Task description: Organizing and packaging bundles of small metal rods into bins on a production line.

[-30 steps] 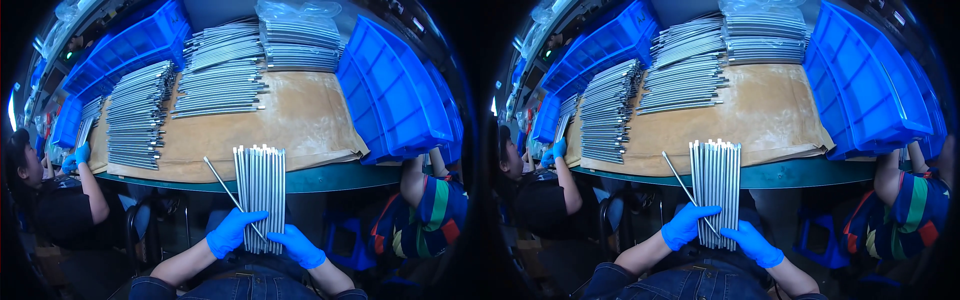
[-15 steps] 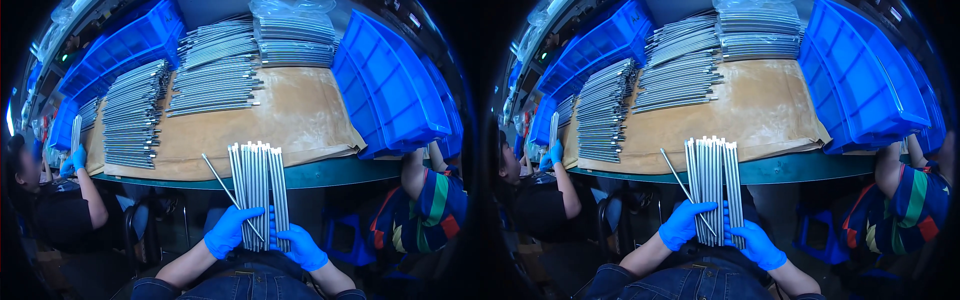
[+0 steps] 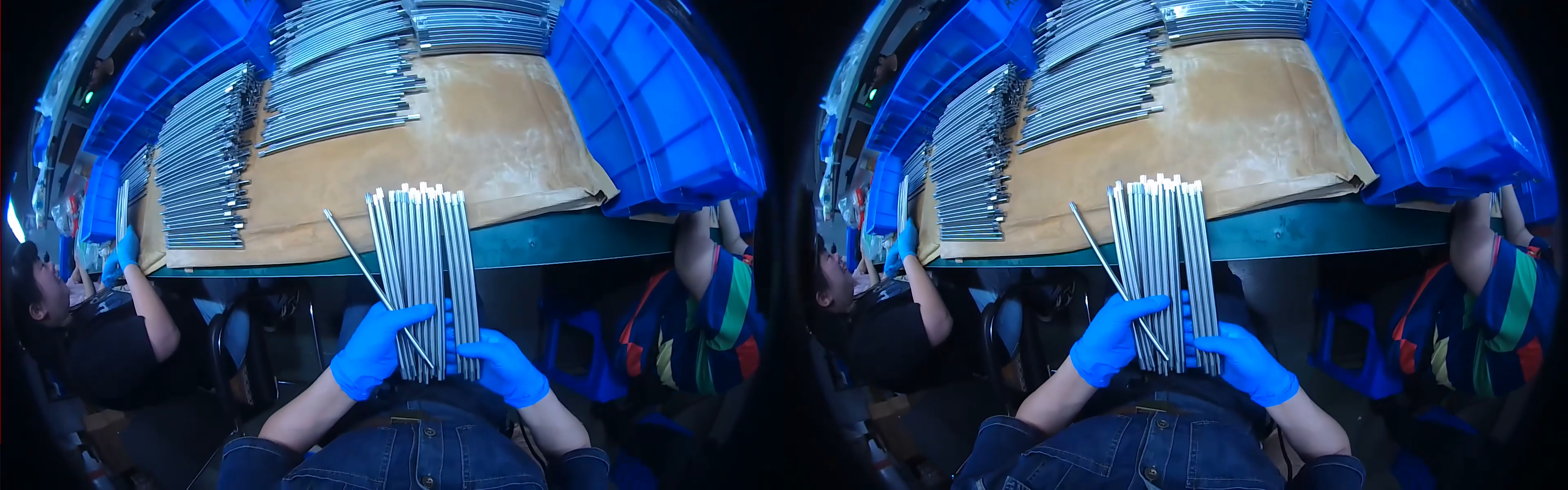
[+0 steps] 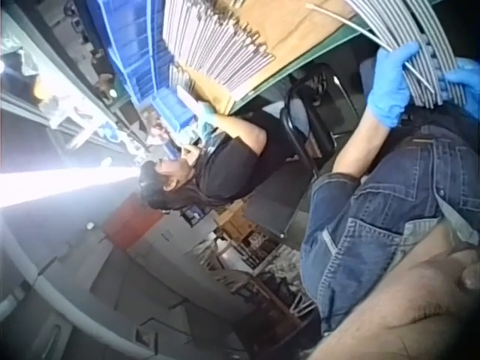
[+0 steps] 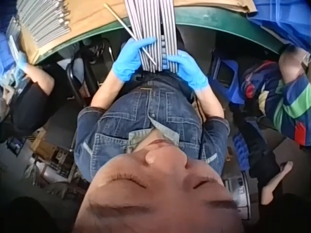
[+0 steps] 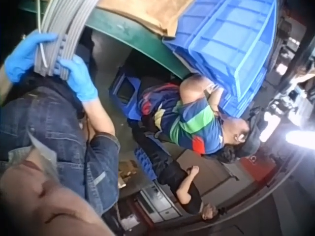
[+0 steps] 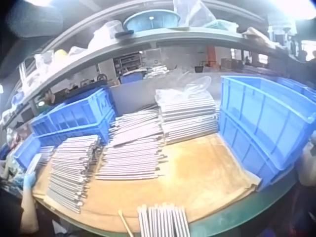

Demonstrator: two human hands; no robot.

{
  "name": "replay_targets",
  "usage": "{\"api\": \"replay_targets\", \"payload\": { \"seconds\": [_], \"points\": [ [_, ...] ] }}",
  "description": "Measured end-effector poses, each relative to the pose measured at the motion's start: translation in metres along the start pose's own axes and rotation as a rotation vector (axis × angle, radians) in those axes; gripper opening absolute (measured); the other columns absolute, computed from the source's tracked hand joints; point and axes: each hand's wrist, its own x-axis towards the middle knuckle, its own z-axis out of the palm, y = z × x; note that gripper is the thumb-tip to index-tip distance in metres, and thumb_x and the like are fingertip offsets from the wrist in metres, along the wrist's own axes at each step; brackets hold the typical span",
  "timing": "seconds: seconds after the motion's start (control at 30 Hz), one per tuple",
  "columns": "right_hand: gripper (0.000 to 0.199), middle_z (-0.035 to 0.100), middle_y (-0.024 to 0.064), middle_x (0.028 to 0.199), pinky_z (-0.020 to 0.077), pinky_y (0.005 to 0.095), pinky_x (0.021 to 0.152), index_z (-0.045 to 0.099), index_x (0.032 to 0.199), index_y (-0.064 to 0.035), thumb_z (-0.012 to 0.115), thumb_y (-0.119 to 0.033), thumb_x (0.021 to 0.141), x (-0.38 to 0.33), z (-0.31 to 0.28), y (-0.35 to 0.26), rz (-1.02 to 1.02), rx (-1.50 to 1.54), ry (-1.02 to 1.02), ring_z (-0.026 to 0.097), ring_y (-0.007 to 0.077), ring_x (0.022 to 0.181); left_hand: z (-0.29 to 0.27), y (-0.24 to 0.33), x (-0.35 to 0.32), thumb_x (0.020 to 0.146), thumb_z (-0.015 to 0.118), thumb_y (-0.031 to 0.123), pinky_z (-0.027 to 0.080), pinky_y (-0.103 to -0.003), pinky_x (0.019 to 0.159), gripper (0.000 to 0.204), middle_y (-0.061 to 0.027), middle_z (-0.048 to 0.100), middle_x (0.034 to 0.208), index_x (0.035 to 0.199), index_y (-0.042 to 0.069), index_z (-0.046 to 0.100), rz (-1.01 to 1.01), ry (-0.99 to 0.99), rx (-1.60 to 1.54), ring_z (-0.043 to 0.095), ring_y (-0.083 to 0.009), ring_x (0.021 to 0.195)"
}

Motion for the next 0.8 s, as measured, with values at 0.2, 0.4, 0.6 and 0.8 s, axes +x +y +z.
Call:
{"api": "replay_targets", "payload": {
  "seconds": [0.2,0.4,0.6,0.8],
  "points": [
    [0.035,0.061,0.0143,0.108,0.0491,0.0338,0.085,0.053,0.115,0.0046,0.054,-0.005,0.082,0.001,-0.004,0.003,-0.007,0.01,-0.024,0.061,0.0228,0.096,-0.003,-0.002,0.001,0.082,0.059,0.006,0.055,-0.033,0.075,0.033,-0.0138,0.063,0.1,0.114,-0.002,0.054,-0.003,0.02,0.012,0.065,-0.0223,0.086],
    [0.035,0.061,0.0138,0.107,0.048,0.0331,0.086,0.053,0.116,0.0046,0.055,-0.005,0.082,0.003,-0.002,0.005,-0.059,-0.13,-0.04,0.061,0.0219,0.096,-0.003,-0.002,0.002,0.081,0.06,0.006,0.054,-0.032,0.076,0.033,-0.0131,0.064,0.1,0.113,-0.002,0.055,0.062,0.022,0.051,0.065,-0.0218,0.087],
    [0.034,0.061,0.0138,0.109,0.0478,0.0337,0.086,0.054,0.116,0.0035,0.055,-0.005,0.083,0.0,0.004,0.007,-0.076,-0.193,0.006,0.061,0.0211,0.097,-0.005,-0.005,-0.001,0.081,0.06,0.005,0.052,-0.031,0.079,0.035,-0.013,0.063,0.101,0.115,-0.002,0.054,0.04,0.063,0.041,0.063,-0.0217,0.091],
    [0.036,0.059,0.013,0.113,0.0482,0.0353,0.086,0.051,0.119,0.0018,0.055,-0.007,0.085,0.007,0.009,0.011,-0.029,0.021,0.005,0.06,0.0215,0.1,-0.004,-0.003,-0.004,0.081,0.06,0.004,0.051,-0.032,0.081,0.037,-0.0139,0.062,0.105,0.117,-0.002,0.052,0.038,0.062,0.016,0.062,-0.0222,0.094]
  ]
}}
